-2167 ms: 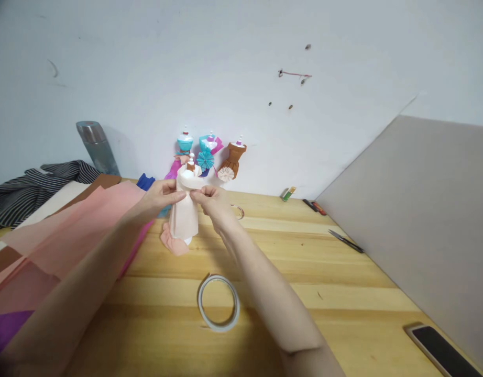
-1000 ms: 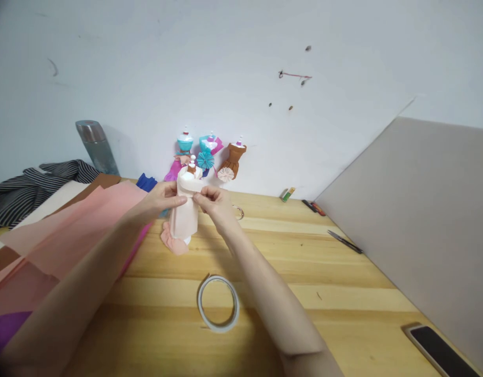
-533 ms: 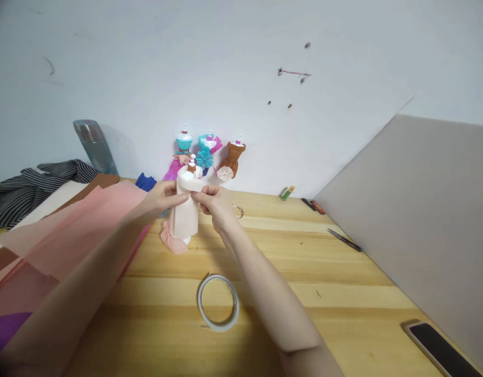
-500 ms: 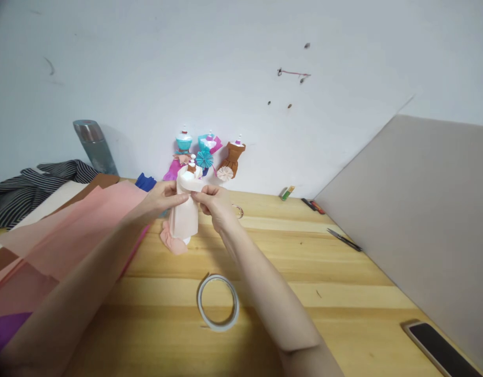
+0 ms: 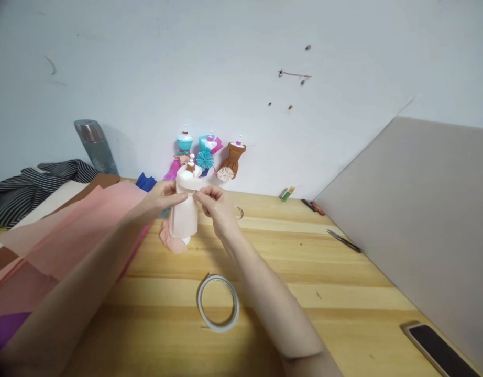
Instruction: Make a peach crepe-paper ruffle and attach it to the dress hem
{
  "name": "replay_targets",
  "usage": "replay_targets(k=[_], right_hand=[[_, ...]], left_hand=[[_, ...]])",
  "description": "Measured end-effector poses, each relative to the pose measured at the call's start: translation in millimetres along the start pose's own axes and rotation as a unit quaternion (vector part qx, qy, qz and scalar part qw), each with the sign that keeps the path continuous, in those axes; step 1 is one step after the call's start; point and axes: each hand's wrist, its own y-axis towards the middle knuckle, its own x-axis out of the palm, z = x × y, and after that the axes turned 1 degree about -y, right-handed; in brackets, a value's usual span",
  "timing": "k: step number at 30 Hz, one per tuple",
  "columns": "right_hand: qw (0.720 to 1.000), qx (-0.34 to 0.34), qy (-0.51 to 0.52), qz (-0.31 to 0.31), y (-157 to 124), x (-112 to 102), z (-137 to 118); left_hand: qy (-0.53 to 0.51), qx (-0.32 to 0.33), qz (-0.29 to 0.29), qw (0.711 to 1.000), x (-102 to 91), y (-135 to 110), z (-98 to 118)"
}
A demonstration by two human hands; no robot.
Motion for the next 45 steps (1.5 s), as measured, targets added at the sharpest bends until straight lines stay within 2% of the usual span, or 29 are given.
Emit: replay_targets(k=[12, 16, 23, 31, 35, 38, 40, 42, 45], right_hand=[[0.989, -0.063, -0.132, 0.024, -1.7, 5.6, 3.3], [0.986, -0.070, -0.150, 0.033, -0.9, 6.7, 2.5], [0.993, -0.034, -0.103, -0.049, 6.4, 2.2, -1.1], [0.995, 0.042, -0.078, -0.036, 10.0, -3.2, -5.6], [0.997, 0.049, -0.049, -0.041, 13.0, -4.4, -0.9], [0.997, 0.001, -0.069, -0.043, 15.3, -4.6, 3.9], [0.992, -0.055, -0.111, -0.019, 15.6, -5.0, 6.6], [0.980, -0.117, -0.162, 0.011, 14.4, -6.1, 8.8], [0.957, -0.190, -0.218, 0.024, 9.6, -7.9, 10.9]], left_hand=[[-0.008, -0.026, 0.004, 1.000, 2.6, -0.8, 5.8], [-0.014, -0.016, -0.011, 1.000, 2.8, -1.1, 7.4], [-0.037, -0.026, -0.010, 0.999, 0.5, -0.2, 3.0], [-0.029, -0.012, -0.031, 0.999, 1.3, -2.0, 7.0], [-0.019, -0.012, -0.034, 0.999, 1.3, -1.8, 7.7], [-0.016, -0.006, -0.033, 0.999, 1.1, -1.4, 6.5], [-0.012, -0.001, -0.035, 0.999, 0.5, -1.2, 4.9], [-0.012, 0.004, -0.034, 0.999, -0.4, -1.0, 3.1], [-0.017, 0.009, -0.027, 0.999, -1.3, -0.6, 1.2]])
